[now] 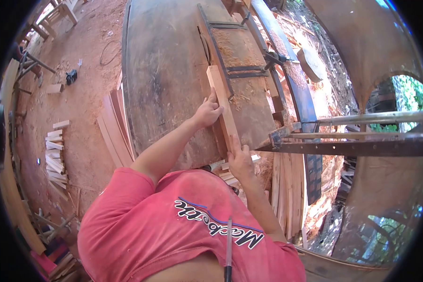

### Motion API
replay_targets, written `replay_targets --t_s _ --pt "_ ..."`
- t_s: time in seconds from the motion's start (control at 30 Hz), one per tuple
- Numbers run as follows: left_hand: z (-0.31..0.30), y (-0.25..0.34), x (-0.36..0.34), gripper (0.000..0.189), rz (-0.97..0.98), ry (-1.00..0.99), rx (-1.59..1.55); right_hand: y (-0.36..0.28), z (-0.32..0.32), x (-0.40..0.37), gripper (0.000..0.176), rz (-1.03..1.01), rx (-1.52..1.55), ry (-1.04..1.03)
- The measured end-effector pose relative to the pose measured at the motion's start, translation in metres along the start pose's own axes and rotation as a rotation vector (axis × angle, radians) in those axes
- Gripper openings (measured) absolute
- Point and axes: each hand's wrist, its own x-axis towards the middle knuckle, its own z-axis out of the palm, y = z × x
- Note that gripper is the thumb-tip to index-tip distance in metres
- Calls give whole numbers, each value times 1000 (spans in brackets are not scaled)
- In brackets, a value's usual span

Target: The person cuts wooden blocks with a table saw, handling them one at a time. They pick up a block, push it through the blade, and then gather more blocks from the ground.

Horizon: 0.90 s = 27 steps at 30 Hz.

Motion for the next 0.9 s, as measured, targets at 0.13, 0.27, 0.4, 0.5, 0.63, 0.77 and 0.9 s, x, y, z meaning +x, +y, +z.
replay_targets --t_s 0.13,0.27,0.4,0.5,0.63,0.77,0.9 --pt "-3 1 9 43 63 -50 142 -6 -10 8 72 -25 -132 -52" --pt "0 5 8 41 111 -35 258 -8 -12 13 73 68 -214 -160" --pt "-4 8 9 39 103 -34 240 5 -2 20 73 -63 -197 -83" --pt "-9 10 16 38 110 -22 243 -2 -8 29 73 -76 -178 -77" --pt "-11 5 22 37 138 10 239 -7 -7 38 73 -103 -182 -66" --pt "-22 10 33 39 65 -52 325 -18 -12 48 73 -39 -209 -105" --pt "-23 7 34 34 105 -16 252 -14 -10 53 74 -75 -177 -95"
